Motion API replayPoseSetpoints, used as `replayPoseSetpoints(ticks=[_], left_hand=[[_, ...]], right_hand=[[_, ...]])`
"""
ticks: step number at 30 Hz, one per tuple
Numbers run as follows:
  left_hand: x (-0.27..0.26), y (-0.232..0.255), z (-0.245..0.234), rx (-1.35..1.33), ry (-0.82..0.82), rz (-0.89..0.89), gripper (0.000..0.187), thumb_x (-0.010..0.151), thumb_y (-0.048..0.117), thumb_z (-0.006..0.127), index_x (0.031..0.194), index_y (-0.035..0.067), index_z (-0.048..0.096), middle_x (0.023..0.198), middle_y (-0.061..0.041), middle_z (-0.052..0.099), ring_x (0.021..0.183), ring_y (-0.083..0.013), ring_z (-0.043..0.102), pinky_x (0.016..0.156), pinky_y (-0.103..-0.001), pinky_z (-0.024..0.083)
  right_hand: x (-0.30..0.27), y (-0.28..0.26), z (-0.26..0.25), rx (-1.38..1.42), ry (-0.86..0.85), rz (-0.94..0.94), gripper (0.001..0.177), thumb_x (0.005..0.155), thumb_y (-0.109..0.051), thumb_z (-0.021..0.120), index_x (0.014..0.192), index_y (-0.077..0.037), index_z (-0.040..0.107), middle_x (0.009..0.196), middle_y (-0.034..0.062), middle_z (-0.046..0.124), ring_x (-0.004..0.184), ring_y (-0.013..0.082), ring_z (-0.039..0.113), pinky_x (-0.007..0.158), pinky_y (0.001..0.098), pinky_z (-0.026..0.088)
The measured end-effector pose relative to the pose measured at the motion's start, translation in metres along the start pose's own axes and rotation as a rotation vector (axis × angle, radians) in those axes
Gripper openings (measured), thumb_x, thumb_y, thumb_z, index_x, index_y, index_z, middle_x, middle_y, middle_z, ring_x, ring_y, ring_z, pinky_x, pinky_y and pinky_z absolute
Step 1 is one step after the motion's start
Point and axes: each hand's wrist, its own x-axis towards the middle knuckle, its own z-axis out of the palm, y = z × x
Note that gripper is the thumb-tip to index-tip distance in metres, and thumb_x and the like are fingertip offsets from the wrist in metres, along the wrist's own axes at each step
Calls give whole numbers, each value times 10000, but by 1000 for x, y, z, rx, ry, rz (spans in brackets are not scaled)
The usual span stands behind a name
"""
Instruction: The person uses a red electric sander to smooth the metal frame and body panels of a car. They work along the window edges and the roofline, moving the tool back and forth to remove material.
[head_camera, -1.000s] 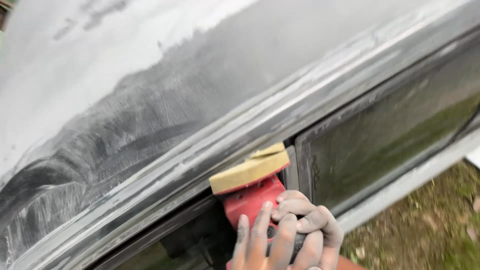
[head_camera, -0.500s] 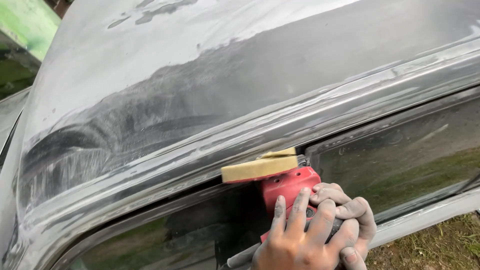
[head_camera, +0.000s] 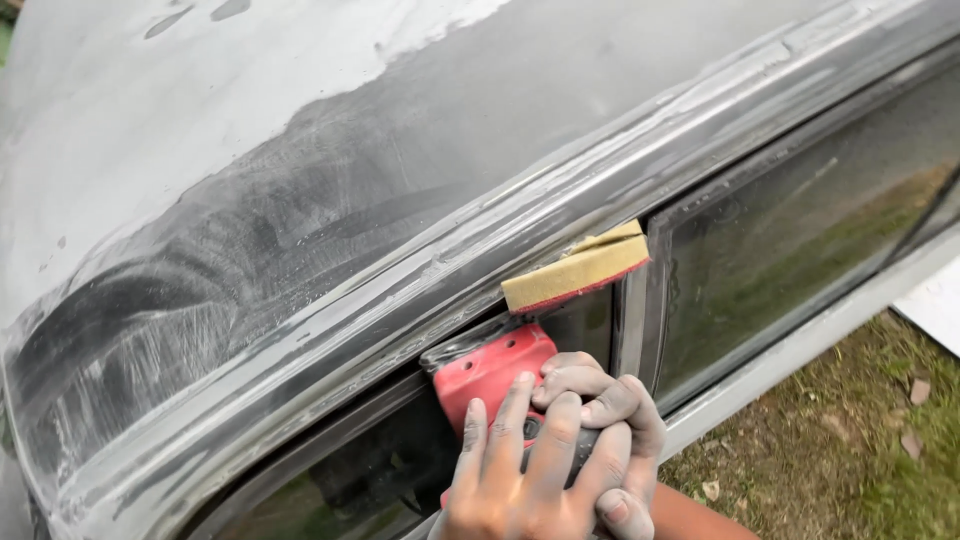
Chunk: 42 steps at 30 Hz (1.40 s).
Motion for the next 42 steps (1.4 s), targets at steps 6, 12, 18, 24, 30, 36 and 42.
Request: replayPoseSetpoints(ticks=[6, 12, 18, 24, 30, 36, 42], left_hand=[[-7, -14, 10, 96, 68, 125, 237, 1007, 232, 520, 879, 343, 686, 1009, 42, 717, 930, -262, 751, 731, -485, 593], [-5, 4, 22, 125, -45, 236, 248, 1048, 209, 465, 999, 339, 670, 1126, 26, 696, 1033, -265, 725, 773, -467, 602], [14, 45, 57, 21, -181, 255, 181, 1027, 228, 528, 1152, 257, 656, 1153, -59, 609, 1125, -362, 664, 854, -573, 576], [34, 86, 92, 59, -39, 213, 143, 992, 114, 675, 1069, 233, 655, 1185, -55, 653, 1047, -303, 670, 844, -489, 579], [34, 78, 79, -24, -141, 193, 194, 997, 110, 648, 1154, 220, 677, 1237, -76, 639, 1093, -340, 657, 858, -500, 560], [21, 52, 55, -48, -196, 177, 305, 882, 115, 671, 1161, 239, 674, 1249, -63, 631, 1100, -342, 670, 829, -523, 563], [-4, 7, 15, -46, -198, 193, 309, 874, 139, 665, 1158, 254, 704, 1262, -60, 638, 1070, -353, 674, 848, -522, 557]], right_hand=[[4, 4, -5, 13, -97, -27, 411, 927, -468, 672, 1069, -91, 587, 1003, 197, 684, 966, 265, 662, 1016, 470, 412], [21, -6, -45, -76, -162, 11, 397, 917, -478, 645, 1033, -108, 564, 1016, 211, 690, 956, 293, 663, 973, 488, 462], [56, -7, -110, -68, -177, 59, 397, 905, -472, 636, 1035, -112, 531, 1068, 215, 669, 1027, 292, 628, 1010, 475, 470], [91, -6, -169, 80, -262, 141, 411, 923, -431, 707, 1103, -88, 569, 1120, 243, 644, 1157, 302, 611, 1088, 467, 472], [89, -6, -154, 35, -233, 169, 448, 858, -458, 694, 1037, -81, 534, 993, 217, 633, 1076, 297, 620, 1061, 464, 491], [68, -5, -118, 18, -242, 150, 449, 872, -470, 689, 1024, -80, 525, 1065, 241, 655, 1054, 288, 624, 1013, 443, 463], [28, -2, -66, 20, -265, 133, 452, 901, -486, 683, 1022, -84, 513, 1059, 227, 642, 1014, 274, 594, 964, 452, 491]])
